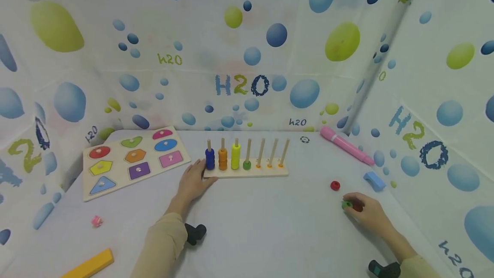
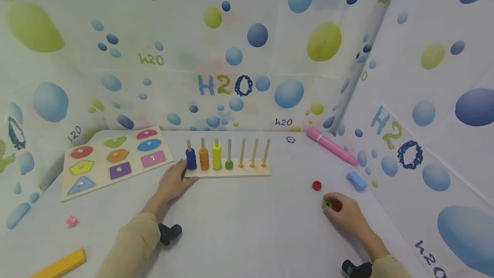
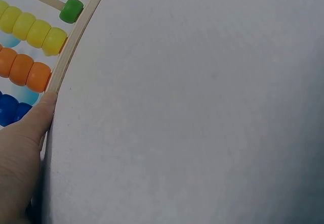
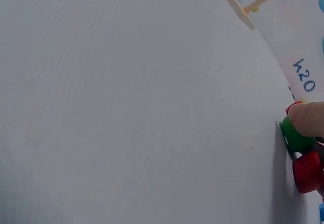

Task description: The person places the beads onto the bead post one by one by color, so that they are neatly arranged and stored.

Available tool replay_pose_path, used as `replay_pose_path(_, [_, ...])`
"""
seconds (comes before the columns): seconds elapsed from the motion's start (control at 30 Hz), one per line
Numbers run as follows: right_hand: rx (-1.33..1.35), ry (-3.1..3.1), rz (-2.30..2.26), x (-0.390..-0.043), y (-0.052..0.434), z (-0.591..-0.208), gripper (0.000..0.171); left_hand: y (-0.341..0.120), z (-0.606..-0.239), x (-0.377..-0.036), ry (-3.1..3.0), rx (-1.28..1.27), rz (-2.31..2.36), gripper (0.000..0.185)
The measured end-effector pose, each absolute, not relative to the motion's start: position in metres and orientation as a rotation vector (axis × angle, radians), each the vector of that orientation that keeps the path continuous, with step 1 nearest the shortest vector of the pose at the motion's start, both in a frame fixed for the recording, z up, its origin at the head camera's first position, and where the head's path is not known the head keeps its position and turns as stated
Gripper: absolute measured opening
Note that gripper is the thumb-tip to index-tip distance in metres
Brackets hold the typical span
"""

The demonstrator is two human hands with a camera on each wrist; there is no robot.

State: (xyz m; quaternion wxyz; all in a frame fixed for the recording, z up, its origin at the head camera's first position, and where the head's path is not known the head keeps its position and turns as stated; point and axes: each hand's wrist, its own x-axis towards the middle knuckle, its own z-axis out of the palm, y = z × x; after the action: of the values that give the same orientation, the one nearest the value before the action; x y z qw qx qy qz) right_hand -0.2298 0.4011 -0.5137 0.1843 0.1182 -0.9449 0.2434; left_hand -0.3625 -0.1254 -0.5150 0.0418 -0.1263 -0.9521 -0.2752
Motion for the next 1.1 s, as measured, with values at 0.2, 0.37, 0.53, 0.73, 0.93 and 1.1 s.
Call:
replay_pose_path(0.2, [0.360, -2.591, 0.848, -0.240, 0.385, -0.505, 0.028, -0.126, -0.517, -0.364, -2.909, -0.379, -0.853, 0.079])
replay_pose_path(0.37, [0.428, -2.516, 0.950, -0.259, 0.352, -0.495, 0.029, -0.127, -0.518, -0.365, -2.899, -0.383, -0.868, 0.079])
replay_pose_path(0.53, [0.507, -2.435, 1.046, -0.280, 0.308, -0.491, 0.030, -0.126, -0.520, -0.365, -2.897, -0.396, -0.864, 0.078])
replay_pose_path(0.73, [0.676, -2.367, 1.149, -0.305, 0.250, -0.487, 0.032, -0.126, -0.520, -0.364, -2.884, -0.399, -0.872, 0.078])
replay_pose_path(0.93, [0.836, -2.249, 1.130, -0.330, 0.198, -0.469, 0.033, -0.127, -0.522, -0.366, -2.891, -0.400, -0.860, 0.079])
replay_pose_path(1.1, [0.834, -2.198, 1.063, -0.349, 0.166, -0.446, 0.031, -0.128, -0.521, -0.366, -2.887, -0.392, -0.871, 0.079])
